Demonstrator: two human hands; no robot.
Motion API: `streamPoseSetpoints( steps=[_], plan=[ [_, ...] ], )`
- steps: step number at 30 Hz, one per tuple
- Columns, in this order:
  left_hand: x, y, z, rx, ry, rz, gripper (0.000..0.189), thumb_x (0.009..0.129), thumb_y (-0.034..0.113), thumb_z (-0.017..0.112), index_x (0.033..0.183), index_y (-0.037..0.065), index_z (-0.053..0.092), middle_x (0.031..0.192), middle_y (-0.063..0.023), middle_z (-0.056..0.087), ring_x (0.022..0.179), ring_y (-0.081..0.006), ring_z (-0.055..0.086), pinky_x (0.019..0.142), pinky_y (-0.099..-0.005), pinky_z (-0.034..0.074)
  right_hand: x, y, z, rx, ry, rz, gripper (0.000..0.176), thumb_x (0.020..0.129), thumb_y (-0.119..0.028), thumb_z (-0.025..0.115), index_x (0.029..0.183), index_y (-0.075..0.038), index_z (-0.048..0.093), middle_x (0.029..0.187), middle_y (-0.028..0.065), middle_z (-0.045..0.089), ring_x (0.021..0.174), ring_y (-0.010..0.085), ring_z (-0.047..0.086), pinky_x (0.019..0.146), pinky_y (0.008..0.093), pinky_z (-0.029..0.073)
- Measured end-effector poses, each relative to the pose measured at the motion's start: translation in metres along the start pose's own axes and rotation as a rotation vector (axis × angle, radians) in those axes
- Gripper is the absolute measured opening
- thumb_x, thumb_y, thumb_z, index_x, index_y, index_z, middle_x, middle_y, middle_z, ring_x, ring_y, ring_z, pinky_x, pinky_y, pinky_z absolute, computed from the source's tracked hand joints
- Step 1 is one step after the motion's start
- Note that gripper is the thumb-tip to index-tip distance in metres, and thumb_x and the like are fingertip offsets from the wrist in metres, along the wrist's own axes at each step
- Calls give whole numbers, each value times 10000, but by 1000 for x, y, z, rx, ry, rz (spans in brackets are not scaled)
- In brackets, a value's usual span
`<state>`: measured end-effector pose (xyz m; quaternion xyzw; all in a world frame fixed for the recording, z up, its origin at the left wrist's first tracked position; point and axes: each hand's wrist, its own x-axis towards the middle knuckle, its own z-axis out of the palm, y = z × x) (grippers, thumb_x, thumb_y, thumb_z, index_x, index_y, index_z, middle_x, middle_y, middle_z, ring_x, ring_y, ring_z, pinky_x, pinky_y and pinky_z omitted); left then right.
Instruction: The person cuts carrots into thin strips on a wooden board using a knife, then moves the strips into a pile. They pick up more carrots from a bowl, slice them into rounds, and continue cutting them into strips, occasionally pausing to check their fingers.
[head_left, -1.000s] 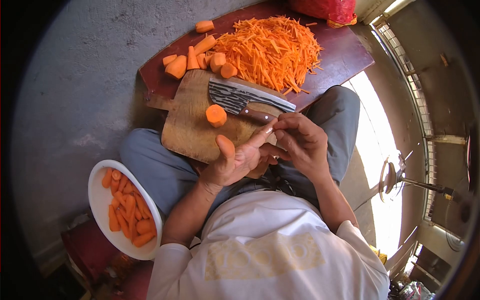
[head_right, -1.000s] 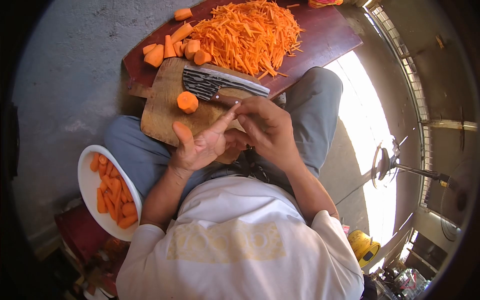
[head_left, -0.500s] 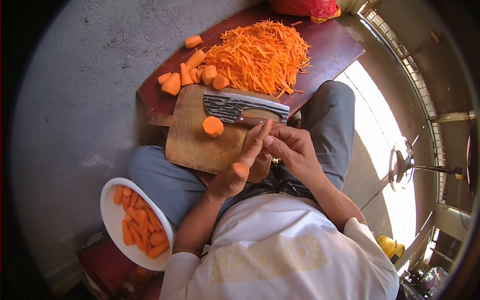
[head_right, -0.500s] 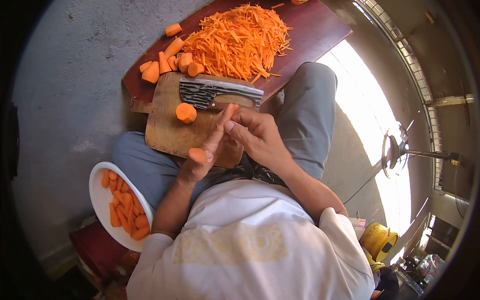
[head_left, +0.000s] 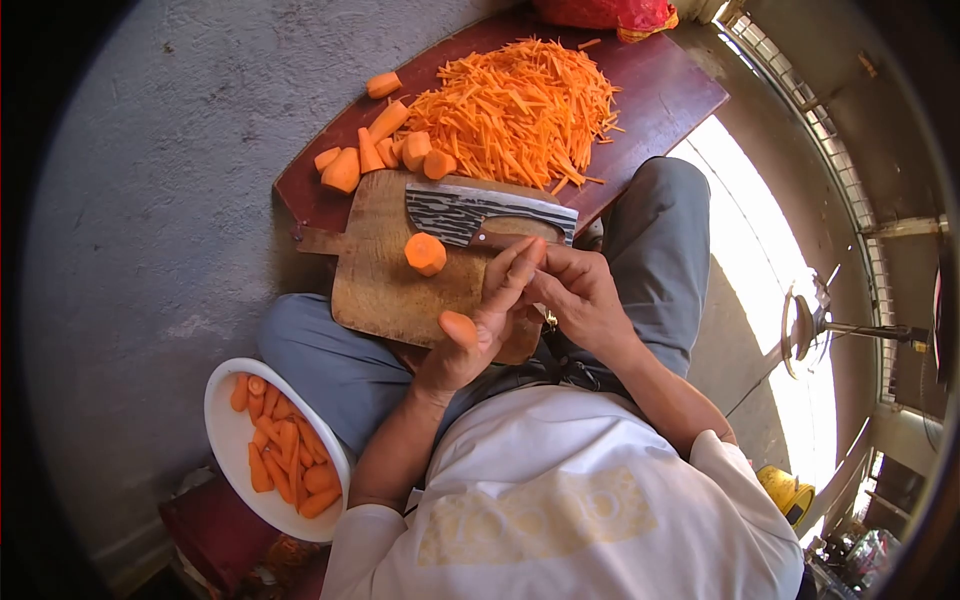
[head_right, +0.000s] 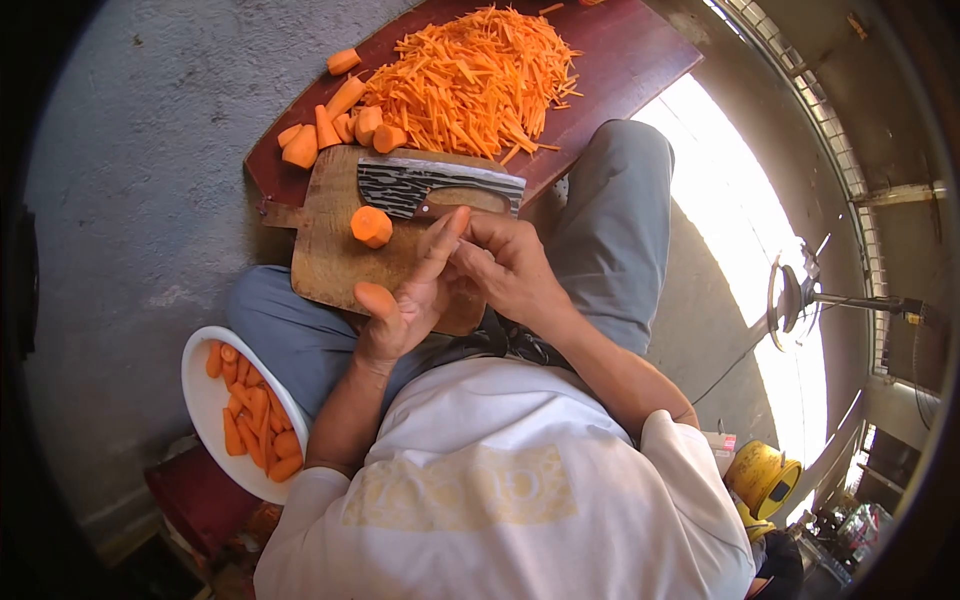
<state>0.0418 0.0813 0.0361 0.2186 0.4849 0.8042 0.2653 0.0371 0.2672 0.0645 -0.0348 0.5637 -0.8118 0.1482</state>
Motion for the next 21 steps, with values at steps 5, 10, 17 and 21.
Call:
streamPoseSetpoints(
  steps=[5, 10, 17, 21],
  plan=[
    [2, 0, 1, -56, -2, -4, 1401, 834, 1078, 193, 1807, 75, 99, 1804, -59, 161, 1579, -238, 313, 1274, -407, 280, 0, 5, -9, -37, -37, -29, 253, 1168, -208, 624, 1148, 24, 724, 1021, 16, 728, 930, 84, 713, 829, 267, 610],
    [2, 1, -1, -4, 1, -25, 1425, 811, 1092, 183, 1808, 78, 92, 1799, -47, 154, 1572, -229, 317, 1264, -405, 294, 3, 5, -5, -32, -20, -20, 276, 1175, -237, 617, 1154, 16, 724, 1009, 7, 728, 912, 75, 709, 805, 263, 606],
    [1, 0, -3, -38, 2, -6, 1426, 812, 1090, 176, 1805, 68, 116, 1799, -25, 148, 1558, -227, 335, 1261, -414, 304, 6, 9, -5, -55, -28, -53, 255, 1181, -204, 594, 1183, 19, 719, 1021, 11, 731, 890, 69, 697, 777, 257, 598],
    [1, 0, -3, -59, -7, 12, 1400, 833, 1076, 177, 1804, 69, 130, 1795, -27, 159, 1542, -226, 348, 1260, -422, 308, 6, 3, -2, -10, -43, -31, 238, 1175, -173, 591, 1206, 24, 721, 1037, 13, 732, 910, 73, 698, 784, 255, 599]
  ],
)
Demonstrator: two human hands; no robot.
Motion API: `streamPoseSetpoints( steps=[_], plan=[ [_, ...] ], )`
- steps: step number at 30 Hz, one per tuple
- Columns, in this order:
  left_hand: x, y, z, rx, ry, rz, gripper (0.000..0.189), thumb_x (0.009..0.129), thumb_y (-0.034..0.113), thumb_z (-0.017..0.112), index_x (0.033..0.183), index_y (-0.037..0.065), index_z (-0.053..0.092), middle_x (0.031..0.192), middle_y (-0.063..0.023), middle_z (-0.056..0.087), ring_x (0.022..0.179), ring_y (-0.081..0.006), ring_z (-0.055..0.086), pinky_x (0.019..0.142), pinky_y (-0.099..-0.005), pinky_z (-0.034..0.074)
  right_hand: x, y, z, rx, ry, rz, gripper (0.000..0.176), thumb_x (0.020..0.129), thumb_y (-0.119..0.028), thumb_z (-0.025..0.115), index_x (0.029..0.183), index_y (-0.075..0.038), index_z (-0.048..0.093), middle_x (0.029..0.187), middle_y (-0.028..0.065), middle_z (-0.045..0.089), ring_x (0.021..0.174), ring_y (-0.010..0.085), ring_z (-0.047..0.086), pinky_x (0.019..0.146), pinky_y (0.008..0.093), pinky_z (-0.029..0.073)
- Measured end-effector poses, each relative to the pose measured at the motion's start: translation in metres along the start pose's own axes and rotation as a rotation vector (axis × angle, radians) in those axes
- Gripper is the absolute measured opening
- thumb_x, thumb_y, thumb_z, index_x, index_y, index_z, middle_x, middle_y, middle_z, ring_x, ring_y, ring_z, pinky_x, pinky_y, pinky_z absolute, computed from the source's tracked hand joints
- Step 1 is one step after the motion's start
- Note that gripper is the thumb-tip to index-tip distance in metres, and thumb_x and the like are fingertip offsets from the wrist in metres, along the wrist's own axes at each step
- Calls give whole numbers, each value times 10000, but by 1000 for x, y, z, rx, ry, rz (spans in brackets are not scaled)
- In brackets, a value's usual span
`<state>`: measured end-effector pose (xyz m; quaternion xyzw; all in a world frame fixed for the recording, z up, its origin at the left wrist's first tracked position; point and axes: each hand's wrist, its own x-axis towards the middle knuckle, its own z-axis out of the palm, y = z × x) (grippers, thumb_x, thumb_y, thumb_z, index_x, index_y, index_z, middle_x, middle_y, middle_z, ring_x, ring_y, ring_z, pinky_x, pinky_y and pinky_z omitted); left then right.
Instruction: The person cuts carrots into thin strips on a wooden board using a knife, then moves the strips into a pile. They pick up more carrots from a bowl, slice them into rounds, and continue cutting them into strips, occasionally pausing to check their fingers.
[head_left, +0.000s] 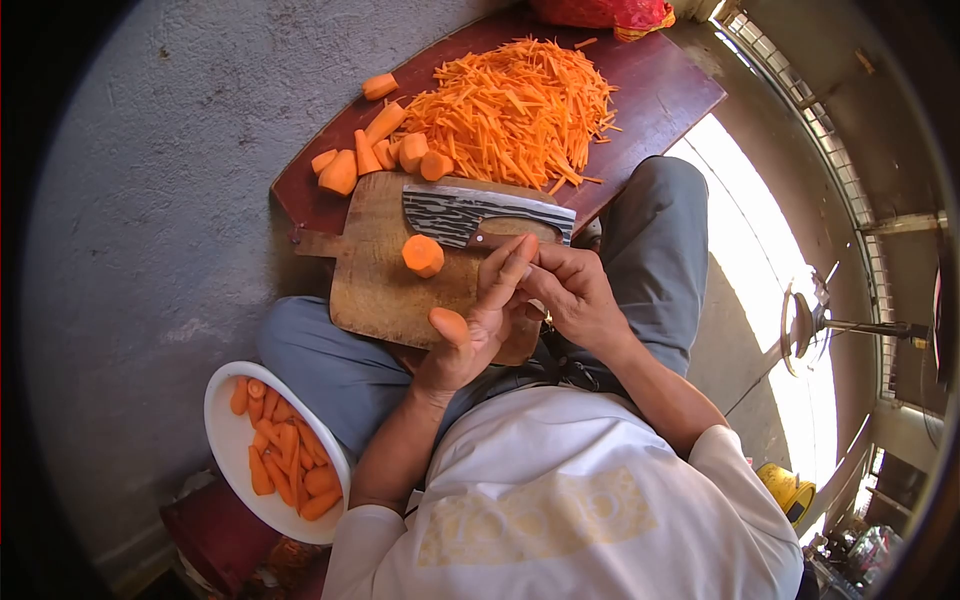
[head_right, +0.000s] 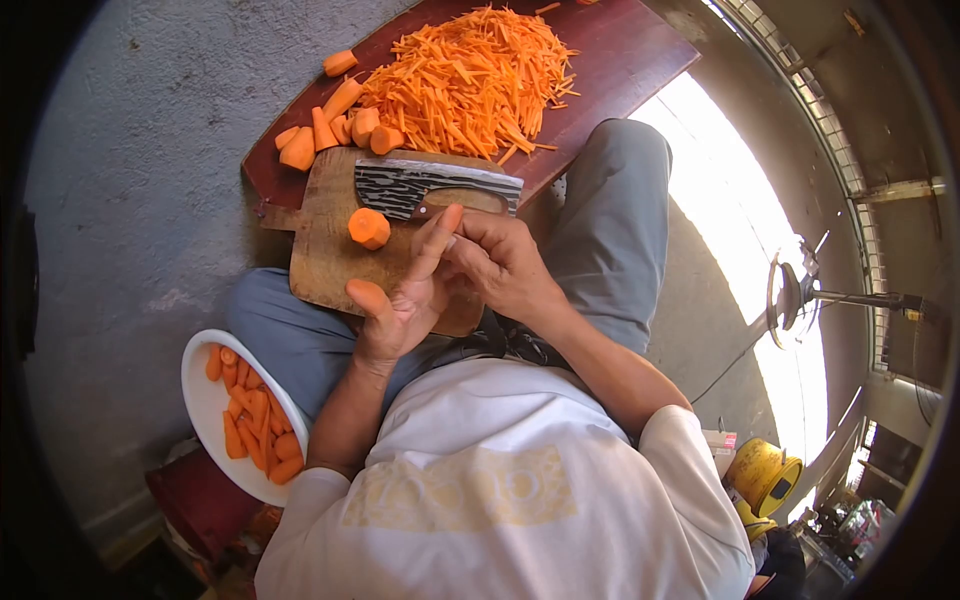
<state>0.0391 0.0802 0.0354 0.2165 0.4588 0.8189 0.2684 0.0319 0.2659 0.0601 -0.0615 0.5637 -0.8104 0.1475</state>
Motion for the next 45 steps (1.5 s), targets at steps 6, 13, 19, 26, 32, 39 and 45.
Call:
streamPoseSetpoints(
  steps=[6, 13, 19, 26, 32, 39, 45],
  plan=[
    [4, 13, -3, 320, 9, 2, 1361, 871, 1045, 166, 1800, 52, 131, 1795, -138, 193, 1621, -292, 282, 1321, -482, 237, -1, 3, -13, -63, -18, -26, 227, 1144, -164, 662, 1202, 35, 754, 1037, 18, 747, 957, 84, 698, 829, 275, 596],
    [-1, 2, -3, 1183, 64, 208, 1136, 952, 941, 339, 1799, 191, 243, 1761, -313, 218, 1532, -528, 396, 1249, -597, 330, -20, 5, -14, 228, 60, 34, 182, 1050, -89, 785, 1185, 32, 786, 1063, 56, 794, 943, 121, 735, 827, 289, 594],
    [-2, 0, -4, 1615, 83, 309, 1041, 965, 900, 381, 1781, 257, 321, 1768, -282, 258, 1475, -434, 497, 1107, -592, 409, -27, 26, -31, 474, 77, 128, 154, 994, -42, 826, 1129, 15, 780, 1064, 78, 796, 902, 154, 749, 832, 319, 625],
    [-1, -2, 0, 1579, 92, 344, 1014, 977, 849, 450, 1780, 244, 317, 1774, -266, 259, 1448, -403, 524, 1050, -566, 426, -21, 22, -27, 640, -47, 233, 298, 956, -162, 889, 1152, 17, 752, 1061, 84, 777, 895, 165, 741, 833, 300, 618],
    [-1, -2, 3, 1587, 101, 342, 1009, 976, 835, 472, 1778, 243, 319, 1777, -250, 265, 1393, -377, 556, 1018, -554, 436, -21, 29, -26, 671, -50, 233, 311, 951, -181, 897, 1141, 14, 746, 1037, 84, 767, 857, 161, 721, 809, 296, 608],
    [-1, -5, 1, 1652, 138, 367, 990, 990, 829, 449, 1782, 250, 313, 1779, -243, 267, 1252, -338, 596, 981, -533, 440, -20, 28, -24, 649, -24, 221, 262, 952, -162, 893, 1090, -1, 740, 996, 77, 761, 820, 142, 703, 768, 281, 603],
    [-3, -1, 6, 1668, 126, 256, 954, 1016, 803, 442, 1768, 222, 350, 1747, -273, 336, 1445, -374, 524, 1060, -561, 415, -19, 29, -22, 623, 46, 206, 205, 965, -124, 874, 1058, -8, 734, 954, 63, 755, 793, 130, 699, 749, 279, 609]
  ],
)
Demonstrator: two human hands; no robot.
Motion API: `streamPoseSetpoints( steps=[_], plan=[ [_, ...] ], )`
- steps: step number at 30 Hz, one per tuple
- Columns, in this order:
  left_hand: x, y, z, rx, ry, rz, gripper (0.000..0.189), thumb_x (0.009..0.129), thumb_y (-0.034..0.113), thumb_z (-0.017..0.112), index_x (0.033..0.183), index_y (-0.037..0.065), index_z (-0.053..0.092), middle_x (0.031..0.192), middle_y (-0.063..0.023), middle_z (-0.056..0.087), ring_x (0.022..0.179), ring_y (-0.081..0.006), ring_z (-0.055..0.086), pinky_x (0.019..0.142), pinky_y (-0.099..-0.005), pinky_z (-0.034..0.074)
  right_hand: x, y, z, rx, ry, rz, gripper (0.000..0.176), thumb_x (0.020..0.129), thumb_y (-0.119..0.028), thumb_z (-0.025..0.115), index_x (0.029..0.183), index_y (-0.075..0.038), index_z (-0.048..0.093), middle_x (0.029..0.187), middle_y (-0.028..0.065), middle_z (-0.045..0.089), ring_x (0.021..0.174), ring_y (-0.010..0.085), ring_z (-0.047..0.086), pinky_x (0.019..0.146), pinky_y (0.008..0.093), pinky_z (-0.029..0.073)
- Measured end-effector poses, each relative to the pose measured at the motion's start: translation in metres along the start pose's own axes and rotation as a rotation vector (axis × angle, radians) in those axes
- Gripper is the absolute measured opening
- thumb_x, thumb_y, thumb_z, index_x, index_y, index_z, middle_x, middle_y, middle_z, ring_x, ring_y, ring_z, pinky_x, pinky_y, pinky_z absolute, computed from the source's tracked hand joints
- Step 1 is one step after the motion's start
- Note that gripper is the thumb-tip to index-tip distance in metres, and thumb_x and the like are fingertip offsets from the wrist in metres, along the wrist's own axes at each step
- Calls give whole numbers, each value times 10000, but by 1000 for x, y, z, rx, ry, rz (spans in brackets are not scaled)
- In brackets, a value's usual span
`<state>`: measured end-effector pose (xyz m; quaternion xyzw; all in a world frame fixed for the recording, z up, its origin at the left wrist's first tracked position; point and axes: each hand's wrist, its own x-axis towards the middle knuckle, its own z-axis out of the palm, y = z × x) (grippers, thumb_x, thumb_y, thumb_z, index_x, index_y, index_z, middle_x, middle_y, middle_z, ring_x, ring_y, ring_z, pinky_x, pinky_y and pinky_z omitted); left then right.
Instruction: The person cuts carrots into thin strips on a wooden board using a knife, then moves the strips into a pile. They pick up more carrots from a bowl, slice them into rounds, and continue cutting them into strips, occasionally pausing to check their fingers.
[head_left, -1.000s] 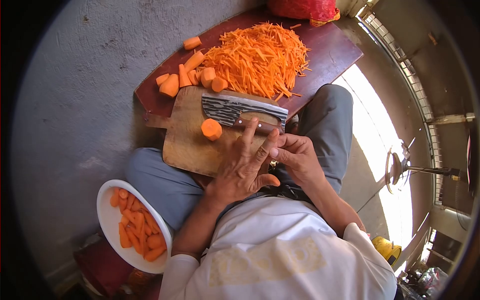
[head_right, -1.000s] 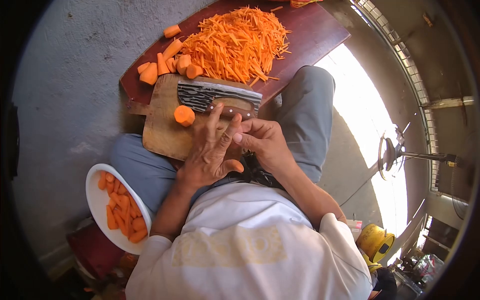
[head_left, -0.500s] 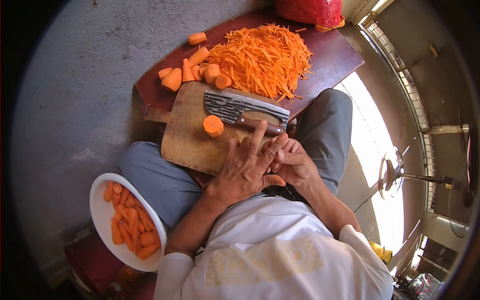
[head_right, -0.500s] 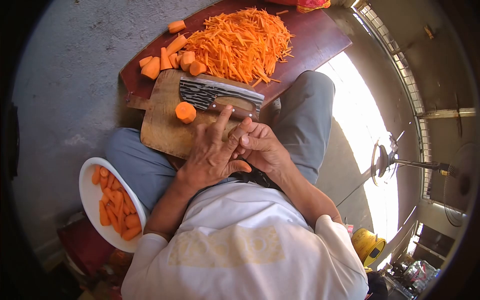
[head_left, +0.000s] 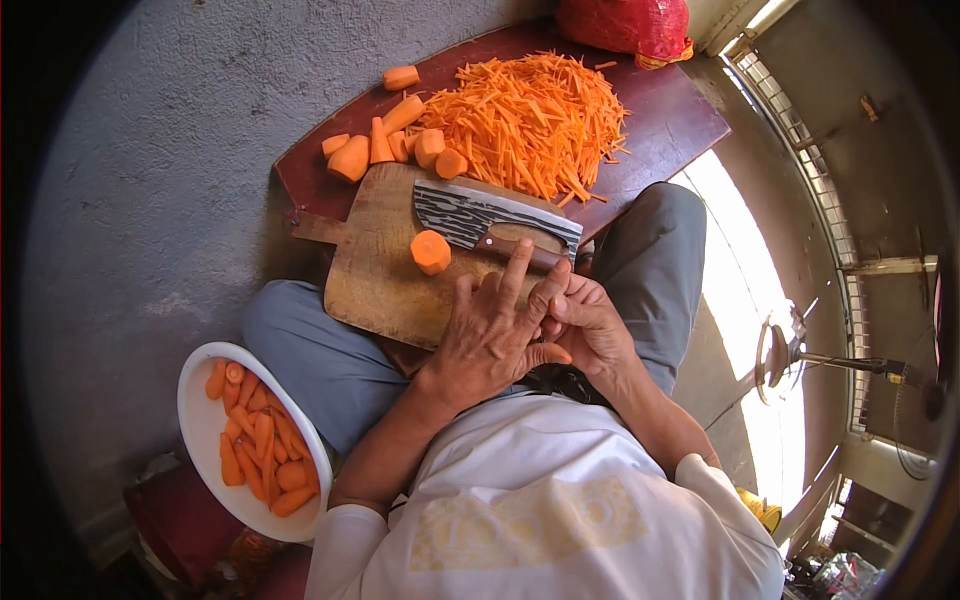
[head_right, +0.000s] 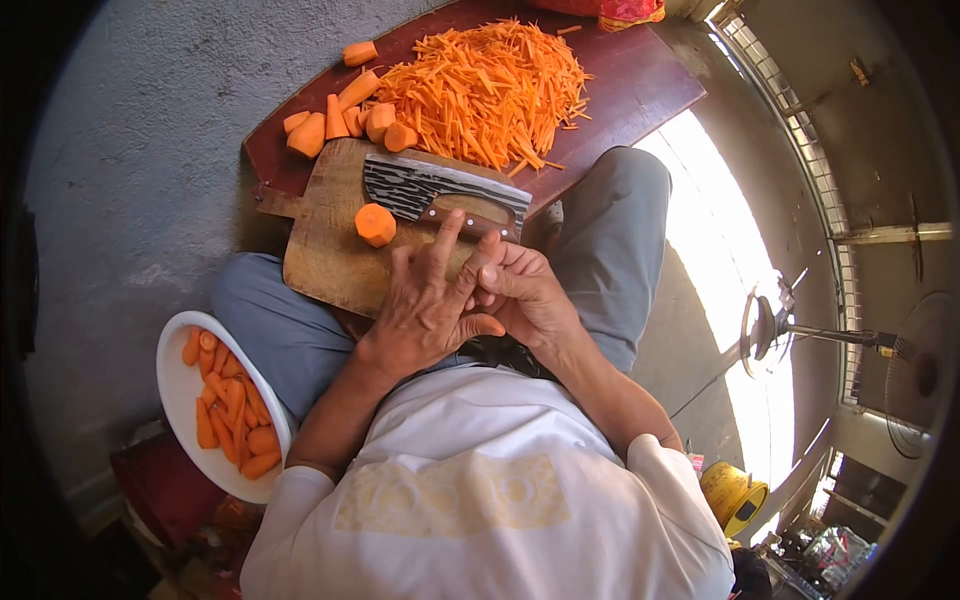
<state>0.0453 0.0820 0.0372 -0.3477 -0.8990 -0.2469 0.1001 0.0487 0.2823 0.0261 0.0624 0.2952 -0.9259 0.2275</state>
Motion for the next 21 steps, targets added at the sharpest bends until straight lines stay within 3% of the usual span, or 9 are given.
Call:
streamPoseSetpoints(
  steps=[3, 6, 7, 10, 11, 14, 15, 16, 21],
  plan=[
    [0, -1, 1, -7, 3, -8, 978, 1018, 801, 458, 1768, 184, 342, 1736, -284, 337, 1462, -410, 507, 1113, -570, 412, 1, 0, 3, -6, 17, -13, 169, 970, -99, 864, 1034, -13, 733, 949, 61, 752, 790, 127, 696, 749, 280, 608],
    [0, -2, 7, -263, 77, 14, 1064, 1019, 811, 464, 1771, 81, 279, 1731, -267, 311, 1307, -390, 579, 1065, -515, 474, 2, -3, 4, -94, -27, -48, 141, 984, -83, 851, 1032, -12, 738, 975, 60, 753, 813, 117, 699, 745, 287, 608],
    [1, 0, 5, -416, 70, -19, 1092, 1020, 808, 480, 1770, 49, 246, 1726, -261, 317, 1343, -385, 563, 1089, -502, 475, 1, -6, 6, -140, -48, -67, 133, 990, -79, 845, 1036, -10, 741, 989, 59, 754, 823, 113, 701, 742, 291, 608],
    [2, 7, -9, -939, 13, -166, 1196, 1007, 829, 513, 1767, -25, 164, 1726, -232, 322, 1460, -355, 498, 1171, -471, 448, -12, -22, 26, -659, 42, -221, 137, 1010, -81, 829, 1068, 9, 742, 1056, 72, 763, 897, 129, 728, 726, 322, 610],
    [3, 8, -14, -1160, -25, -250, 1236, 992, 856, 514, 1767, -35, 146, 1736, -214, 316, 1505, -336, 464, 1203, -468, 420, -11, -22, 24, -1001, -25, -474, 174, 985, -38, 820, 1126, 18, 735, 1112, 104, 764, 923, 214, 755, 706, 359, 608],
    [5, 3, -17, -1679, -107, -361, 1289, 974, 927, 440, 1764, -45, 134, 1734, -158, 345, 1572, -271, 403, 1267, -473, 373, -8, -45, 47, -1653, -158, -964, 185, 944, 18, 816, 1121, 17, 760, 1114, 166, 743, 806, 266, 728, 657, 337, 588],
    [6, 9, -18, -1859, -115, -393, 1297, 968, 944, 408, 1762, -46, 142, 1731, -155, 355, 1577, -266, 398, 1271, -479, 371, -10, -46, 44, -1729, -185, -945, 425, 771, 7, 834, 1184, 4, 732, 1213, 159, 730, 977, 359, 720, 837, 399, 607],
    [8, 13, -19, -2041, -124, -425, 1306, 963, 962, 376, 1759, -48, 149, 1728, -152, 366, 1582, -261, 392, 1275, -485, 370, -12, -49, 42, -1785, -202, -948, 455, 753, -15, 833, 1196, 7, 731, 1240, 164, 719, 987, 355, 715, 849, 407, 603],
    [13, 24, -22, -2218, -83, -531, 1370, 910, 1031, 247, 1753, -46, 164, 1738, -157, 383, 1609, -275, 386, 1281, -504, 377, -11, -62, 33, -1981, -342, -1045, 623, 694, -182, 835, 1255, 51, 695, 1297, 184, 671, 1002, 344, 694, 853, 439, 592]
  ],
)
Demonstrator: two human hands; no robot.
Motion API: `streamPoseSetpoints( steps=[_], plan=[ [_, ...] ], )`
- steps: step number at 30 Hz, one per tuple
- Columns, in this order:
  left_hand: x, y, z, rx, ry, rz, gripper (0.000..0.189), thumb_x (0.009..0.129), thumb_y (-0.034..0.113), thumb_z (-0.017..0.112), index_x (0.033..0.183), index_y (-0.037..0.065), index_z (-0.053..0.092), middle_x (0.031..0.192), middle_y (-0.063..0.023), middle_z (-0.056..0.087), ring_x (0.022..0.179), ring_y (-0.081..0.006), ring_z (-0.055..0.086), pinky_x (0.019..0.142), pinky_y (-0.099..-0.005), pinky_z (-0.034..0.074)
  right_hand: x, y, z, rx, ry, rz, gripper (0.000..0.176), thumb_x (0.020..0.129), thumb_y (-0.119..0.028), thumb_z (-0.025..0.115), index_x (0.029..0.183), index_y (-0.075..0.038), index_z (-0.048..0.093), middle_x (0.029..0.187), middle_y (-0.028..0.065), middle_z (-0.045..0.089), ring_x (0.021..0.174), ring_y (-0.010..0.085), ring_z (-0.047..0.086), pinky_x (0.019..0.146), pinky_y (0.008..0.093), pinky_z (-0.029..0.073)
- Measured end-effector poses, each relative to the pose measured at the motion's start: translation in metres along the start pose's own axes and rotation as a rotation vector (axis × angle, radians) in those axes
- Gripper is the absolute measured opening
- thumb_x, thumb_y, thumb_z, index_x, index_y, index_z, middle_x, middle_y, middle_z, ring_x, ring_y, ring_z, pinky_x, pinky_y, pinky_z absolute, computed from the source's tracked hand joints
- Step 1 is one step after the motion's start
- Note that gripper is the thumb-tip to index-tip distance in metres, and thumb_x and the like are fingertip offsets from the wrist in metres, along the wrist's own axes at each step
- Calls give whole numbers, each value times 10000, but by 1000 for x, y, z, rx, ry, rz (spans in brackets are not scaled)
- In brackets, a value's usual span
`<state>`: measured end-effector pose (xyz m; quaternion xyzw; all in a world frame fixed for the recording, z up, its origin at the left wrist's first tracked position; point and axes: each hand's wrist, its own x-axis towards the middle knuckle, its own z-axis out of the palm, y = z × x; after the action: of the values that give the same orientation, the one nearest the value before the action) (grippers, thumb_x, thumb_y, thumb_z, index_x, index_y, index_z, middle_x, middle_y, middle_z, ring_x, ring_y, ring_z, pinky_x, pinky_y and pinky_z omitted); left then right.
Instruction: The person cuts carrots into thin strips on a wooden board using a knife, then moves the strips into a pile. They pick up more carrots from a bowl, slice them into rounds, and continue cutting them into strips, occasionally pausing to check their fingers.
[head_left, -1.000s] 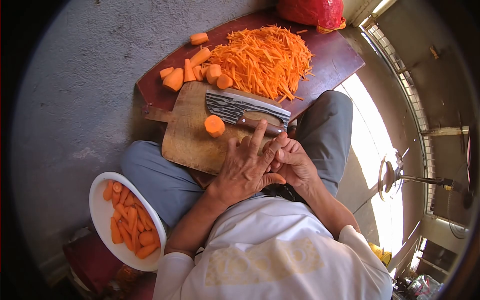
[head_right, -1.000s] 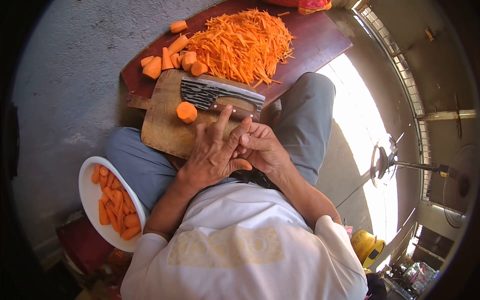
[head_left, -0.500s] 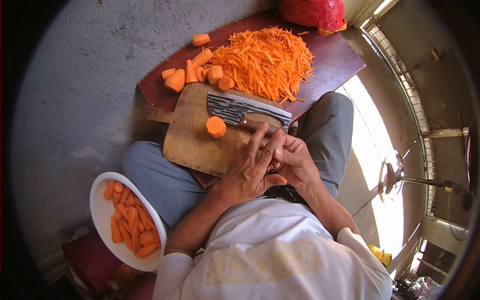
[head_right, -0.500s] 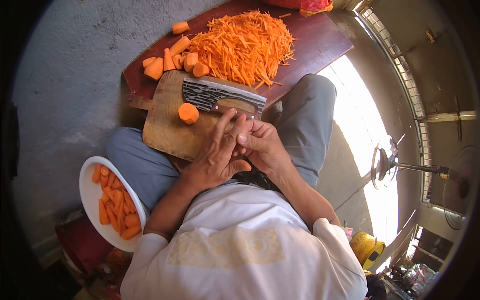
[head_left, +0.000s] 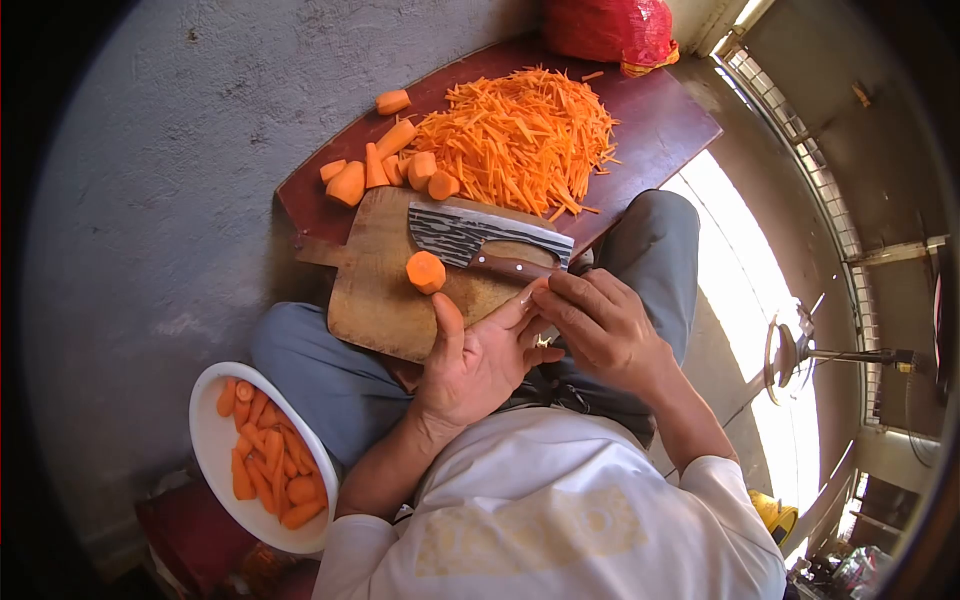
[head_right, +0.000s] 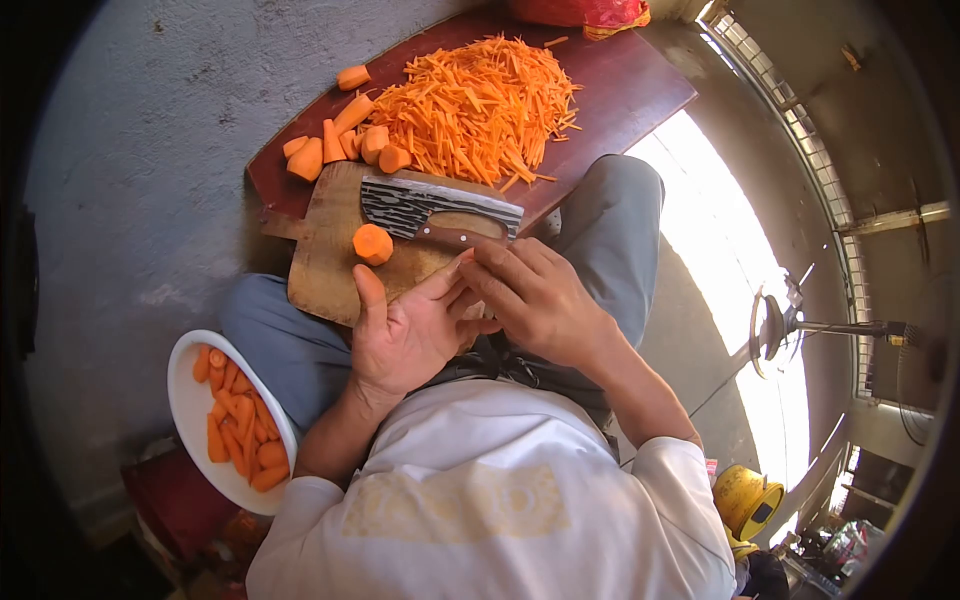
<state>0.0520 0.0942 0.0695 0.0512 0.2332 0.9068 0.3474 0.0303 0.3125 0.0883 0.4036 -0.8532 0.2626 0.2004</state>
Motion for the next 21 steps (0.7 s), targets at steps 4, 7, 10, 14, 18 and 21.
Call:
streamPoseSetpoints(
  steps=[4, 7, 10, 14, 18, 21],
  plan=[
    [0, -1, 1, 38, -2, -32, 1356, 911, 1031, 229, 1752, -33, 185, 1734, -152, 392, 1612, -268, 388, 1280, -510, 378, 9, 0, -7, 3, -92, -49, 591, 694, -229, 830, 1186, 62, 682, 1248, 194, 670, 1014, 360, 701, 855, 447, 599],
    [0, -2, -5, 48, 9, -53, 1350, 910, 1032, 233, 1750, -24, 200, 1727, -147, 402, 1609, -266, 392, 1279, -507, 379, 23, 4, -10, 101, -142, -34, 500, 712, -219, 833, 1100, 49, 667, 1215, 208, 677, 1009, 380, 712, 847, 467, 604],
    [-1, -4, -13, 35, -3, -60, 1345, 909, 1032, 237, 1747, -19, 214, 1725, -144, 409, 1605, -267, 397, 1270, -496, 384, 25, 16, -2, 162, -126, -52, 408, 751, -156, 839, 1057, 33, 647, 1156, 203, 685, 1003, 405, 719, 826, 488, 597],
    [-2, -5, -17, 70, -52, -92, 1258, 931, 1008, 265, 1758, 60, 257, 1721, -49, 403, 1592, -193, 366, 1216, -422, 371, 27, 24, -4, 346, -286, 175, 296, 802, -36, 815, 1057, 7, 670, 1004, 157, 663, 917, 399, 706, 766, 484, 580],
    [-2, -8, -23, 106, -50, -109, 1274, 925, 1011, 270, 1752, 42, 253, 1722, -80, 403, 1588, -219, 378, 1223, -442, 369, 31, 23, -6, 374, -350, 246, 241, 862, -44, 813, 1029, -6, 644, 987, 153, 658, 902, 412, 691, 762, 497, 553],
    [-1, -10, -22, 164, -17, -128, 1336, 901, 1026, 294, 1739, -14, 239, 1719, -136, 416, 1570, -256, 423, 1241, -471, 389, 29, 23, -5, 377, -364, 270, 227, 880, -55, 808, 1024, -10, 638, 970, 149, 654, 890, 418, 681, 755, 507, 537]
  ],
)
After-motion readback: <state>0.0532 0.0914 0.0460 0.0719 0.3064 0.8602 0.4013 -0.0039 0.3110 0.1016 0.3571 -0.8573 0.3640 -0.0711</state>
